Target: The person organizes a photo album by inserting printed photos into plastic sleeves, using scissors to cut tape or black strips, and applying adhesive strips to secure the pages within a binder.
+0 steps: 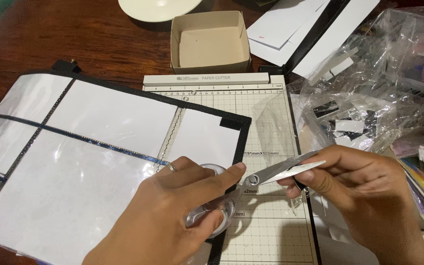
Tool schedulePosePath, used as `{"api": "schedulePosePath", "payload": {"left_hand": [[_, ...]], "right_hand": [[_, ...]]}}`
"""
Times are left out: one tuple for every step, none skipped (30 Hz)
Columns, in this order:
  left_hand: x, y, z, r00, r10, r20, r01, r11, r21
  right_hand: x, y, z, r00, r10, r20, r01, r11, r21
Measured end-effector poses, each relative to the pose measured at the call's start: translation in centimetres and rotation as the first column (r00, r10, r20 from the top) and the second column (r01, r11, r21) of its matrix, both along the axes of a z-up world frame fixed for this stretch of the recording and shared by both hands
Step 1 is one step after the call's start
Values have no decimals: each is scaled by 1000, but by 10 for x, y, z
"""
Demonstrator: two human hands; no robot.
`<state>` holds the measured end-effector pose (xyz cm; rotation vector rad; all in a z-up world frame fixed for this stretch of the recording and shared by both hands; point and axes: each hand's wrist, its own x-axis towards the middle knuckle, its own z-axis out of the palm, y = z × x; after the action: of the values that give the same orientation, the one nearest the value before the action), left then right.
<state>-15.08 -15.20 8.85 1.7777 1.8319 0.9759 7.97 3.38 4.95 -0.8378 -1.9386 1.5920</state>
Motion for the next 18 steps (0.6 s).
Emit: {"api": "schedulePosePath", "payload": {"left_hand": [[0,0,0,1000,2,4,-2,1000,-14],[0,-1,1,1000,4,8,-4,1000,-27],[-1,-1,1,1000,1,-1,-1,1000,-13],[-1,-1,1,1000,-2,-9,2,1000,-2],[-1,-1,1,1000,-6,-16,6,1000,10],[0,-1,1,1000,-21,-8,21,999,39],[1,-1,1,999,-36,1,36,997,69],[2,-1,1,999,-50,9,49,994,99],[2,0,0,999,-42,2,42,995,94],[2,0,0,999,-33,-4,34,996,86],[3,0,-1,1000,-25,-10,25,997,79],[3,0,-1,1000,-24,-7,24,997,74],[3,-1,-1,1000,-23,-4,23,997,69],[3,-1,-1,1000,-23,-1,23,998,63],[3,-1,-2,1000,-23,3,22,998,58],[4,0,-2,1000,-23,8,22,998,54],[4,1,-3,1000,-23,13,22,999,50],[4,2,-3,1000,-17,-17,19,997,74]], "right_hand": [[0,0,0,1000,16,-26,-16,1000,-8],[0,0,-1,998,33,-52,-33,999,-15],[0,0,-2,996,49,-79,-51,998,-22],[0,0,-3,999,32,-35,-32,999,20],[0,-1,-4,1000,14,7,-15,998,63],[1,-1,-5,999,-6,49,1,994,108],[0,-1,-7,999,35,24,-39,987,158],[-1,-2,-9,997,80,2,-79,975,208],[-2,-2,-11,992,126,-18,-117,959,258],[-2,-2,-11,992,119,-44,-108,974,201],[0,-3,-11,991,111,-68,-100,985,143],[0,-3,-11,991,99,-92,-91,992,86],[0,-3,-11,992,97,-78,-88,990,114],[1,-4,-11,994,94,-64,-84,986,142],[1,-4,-11,995,90,-50,-80,982,169],[0,-4,-11,997,61,-51,-54,991,119],[0,-5,-12,998,31,-50,-27,997,68],[-1,-5,-13,999,1,-51,0,1000,20]]}}
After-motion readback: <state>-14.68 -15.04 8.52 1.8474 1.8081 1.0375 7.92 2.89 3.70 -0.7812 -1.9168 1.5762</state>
